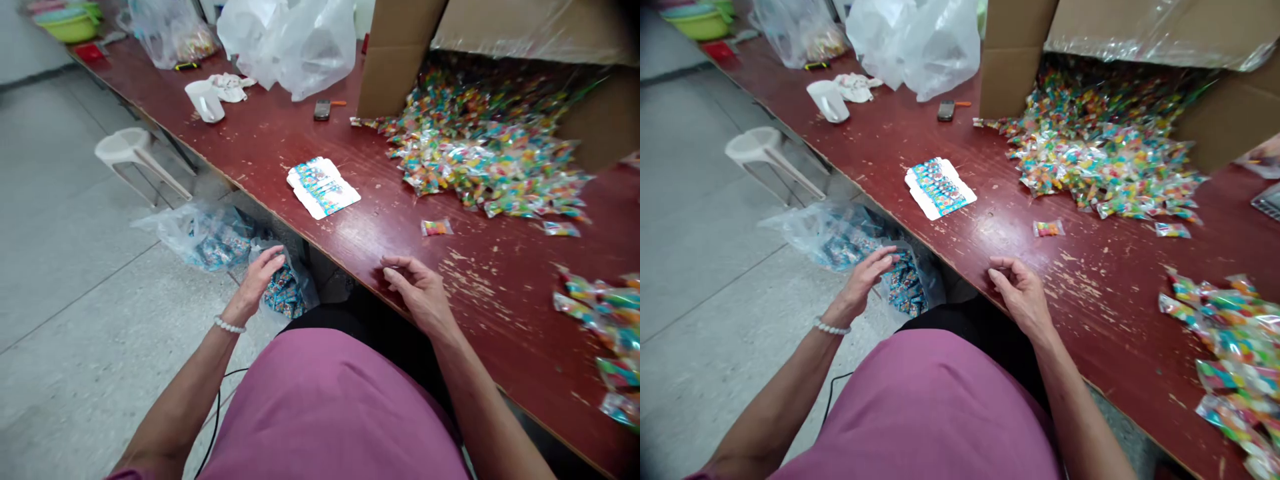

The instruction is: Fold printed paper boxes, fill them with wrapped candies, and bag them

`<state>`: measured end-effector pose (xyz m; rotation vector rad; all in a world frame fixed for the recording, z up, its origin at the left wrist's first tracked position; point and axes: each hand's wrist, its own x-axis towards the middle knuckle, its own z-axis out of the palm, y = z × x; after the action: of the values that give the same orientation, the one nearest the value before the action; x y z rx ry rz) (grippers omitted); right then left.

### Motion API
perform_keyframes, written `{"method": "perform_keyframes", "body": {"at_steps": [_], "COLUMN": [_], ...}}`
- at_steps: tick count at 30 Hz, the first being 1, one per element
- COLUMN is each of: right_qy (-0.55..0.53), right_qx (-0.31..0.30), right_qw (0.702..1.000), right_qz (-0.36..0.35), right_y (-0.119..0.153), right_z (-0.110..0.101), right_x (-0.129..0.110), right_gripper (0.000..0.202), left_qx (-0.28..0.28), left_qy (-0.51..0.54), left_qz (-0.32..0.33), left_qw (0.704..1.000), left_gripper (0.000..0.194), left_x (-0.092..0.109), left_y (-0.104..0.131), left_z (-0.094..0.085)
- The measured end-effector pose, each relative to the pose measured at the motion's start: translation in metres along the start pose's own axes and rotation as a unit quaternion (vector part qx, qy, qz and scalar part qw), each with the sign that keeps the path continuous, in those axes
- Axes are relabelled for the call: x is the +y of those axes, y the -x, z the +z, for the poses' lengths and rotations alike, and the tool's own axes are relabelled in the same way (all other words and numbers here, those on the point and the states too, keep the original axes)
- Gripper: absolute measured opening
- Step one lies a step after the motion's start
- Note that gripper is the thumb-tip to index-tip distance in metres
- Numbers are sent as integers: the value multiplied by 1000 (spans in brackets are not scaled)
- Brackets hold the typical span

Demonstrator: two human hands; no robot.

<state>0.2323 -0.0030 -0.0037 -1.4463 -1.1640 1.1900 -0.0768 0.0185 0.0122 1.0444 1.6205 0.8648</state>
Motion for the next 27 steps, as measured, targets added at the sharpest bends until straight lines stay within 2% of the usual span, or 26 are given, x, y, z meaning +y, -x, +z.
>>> {"method": "perform_keyframes", "body": {"at_steps": [3,6,8,11,13,15,17,22,27], "right_qy": [33,83,108,119,117,117,119,110,85], "right_qx": [6,17,23,27,32,35,37,44,39], "right_qw": [999,996,993,991,990,989,988,987,992], "right_qz": [1,-15,-37,-60,-70,-79,-89,-106,-83], "right_y": [1,2,2,3,3,3,3,2,1], "right_z": [3,6,7,8,8,9,10,11,10], "right_x": [3,5,5,6,5,5,4,2,4], "right_gripper": [38,36,34,31,29,28,26,22,26], "left_qx": [6,19,60,117,112,81,55,21,39], "left_qy": [-31,-124,-247,-425,-499,-542,-556,-529,-486], "left_qz": [102,225,274,301,302,295,281,256,247], "left_qw": [994,966,927,845,804,783,780,809,837], "left_gripper": [50,43,45,57,61,57,55,54,48], "left_x": [12,34,50,69,77,81,84,93,103], "left_y": [-20,-50,-70,-94,-105,-112,-116,-127,-127], "left_z": [9,31,50,74,84,88,89,84,85]}}
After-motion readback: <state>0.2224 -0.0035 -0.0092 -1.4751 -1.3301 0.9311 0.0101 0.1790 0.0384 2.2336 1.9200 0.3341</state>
